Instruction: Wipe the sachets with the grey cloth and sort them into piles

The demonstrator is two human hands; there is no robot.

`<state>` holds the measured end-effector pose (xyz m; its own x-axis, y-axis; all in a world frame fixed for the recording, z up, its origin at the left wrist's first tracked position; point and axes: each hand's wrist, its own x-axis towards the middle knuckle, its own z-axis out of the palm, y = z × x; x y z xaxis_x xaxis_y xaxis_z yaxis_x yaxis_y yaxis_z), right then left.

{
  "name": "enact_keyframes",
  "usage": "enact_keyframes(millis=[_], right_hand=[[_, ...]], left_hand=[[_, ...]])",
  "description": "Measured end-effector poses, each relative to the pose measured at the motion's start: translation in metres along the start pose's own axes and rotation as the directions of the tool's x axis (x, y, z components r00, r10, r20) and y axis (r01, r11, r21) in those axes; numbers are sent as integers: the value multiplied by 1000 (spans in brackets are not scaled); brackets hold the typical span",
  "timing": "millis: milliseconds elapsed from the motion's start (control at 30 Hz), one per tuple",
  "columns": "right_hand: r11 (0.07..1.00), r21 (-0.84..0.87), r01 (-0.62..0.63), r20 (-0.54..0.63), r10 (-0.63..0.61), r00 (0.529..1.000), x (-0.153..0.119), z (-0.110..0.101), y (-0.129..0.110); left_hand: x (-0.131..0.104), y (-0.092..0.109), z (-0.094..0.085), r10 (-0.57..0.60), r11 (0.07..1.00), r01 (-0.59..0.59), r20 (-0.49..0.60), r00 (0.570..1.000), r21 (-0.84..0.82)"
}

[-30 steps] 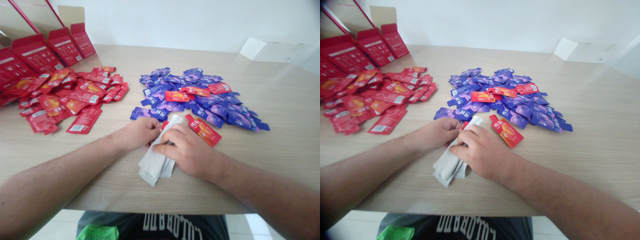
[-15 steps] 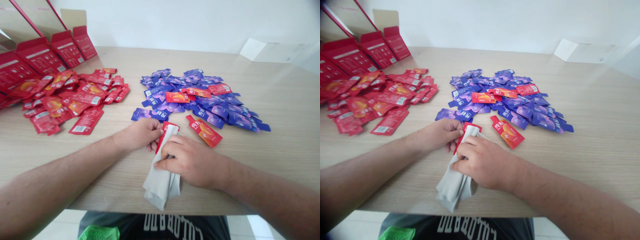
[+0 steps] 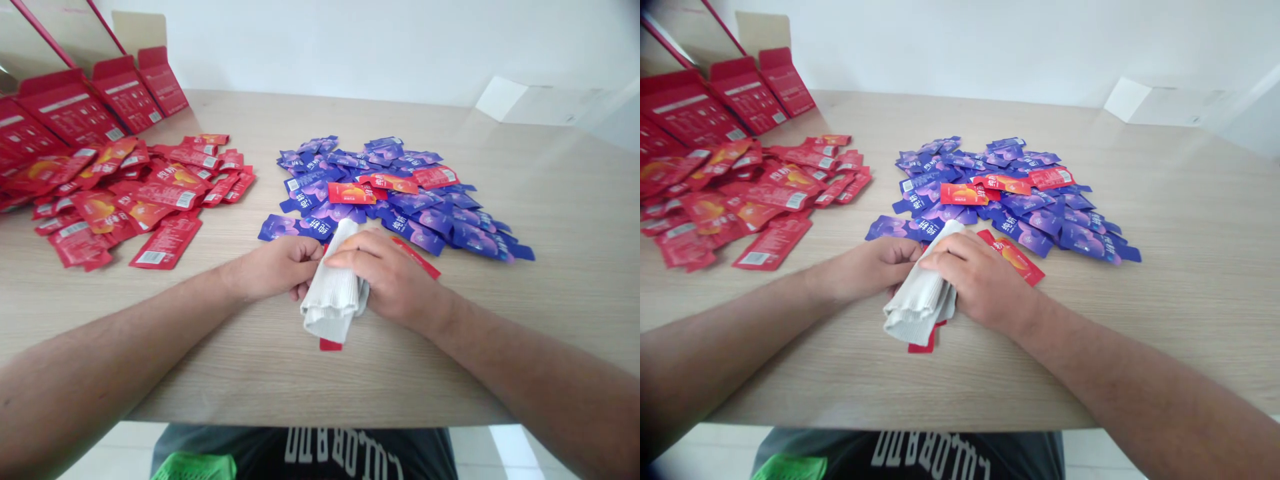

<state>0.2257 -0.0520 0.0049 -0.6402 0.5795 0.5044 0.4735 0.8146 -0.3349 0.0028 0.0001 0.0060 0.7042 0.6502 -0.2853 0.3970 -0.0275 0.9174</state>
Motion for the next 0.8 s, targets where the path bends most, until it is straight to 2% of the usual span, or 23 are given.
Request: enact_keyframes(millis=[133,200,267,367,533,667,800], right_hand=[[995,35,97,49,-99,994,-1,-2,-2],[996,49,68,21,-69,997,-1,-2,-1],[998,61,-15,-38,17,999,-1,-1,2],[992,36,-122,-69,124,990,-2,1,4],[979,-10,-205,10,205,979,-6,3,-5],[995,-19,-95,132,97,986,-7,7,-22],[997,-32,67,257,-57,965,-6,10,-32]], left_hand=[[-2,1,0,57,998,-59,117,991,16],[-3,3,1,77,997,-77,149,986,-3],[-2,5,1,80,996,-72,144,986,-59],[0,2,1,47,981,-38,43,998,-190],[4,-6,2,-37,894,-33,-147,988,-446],[6,-7,3,-48,824,-101,-245,968,-558],[7,-7,3,-29,823,-142,-291,956,-550]])
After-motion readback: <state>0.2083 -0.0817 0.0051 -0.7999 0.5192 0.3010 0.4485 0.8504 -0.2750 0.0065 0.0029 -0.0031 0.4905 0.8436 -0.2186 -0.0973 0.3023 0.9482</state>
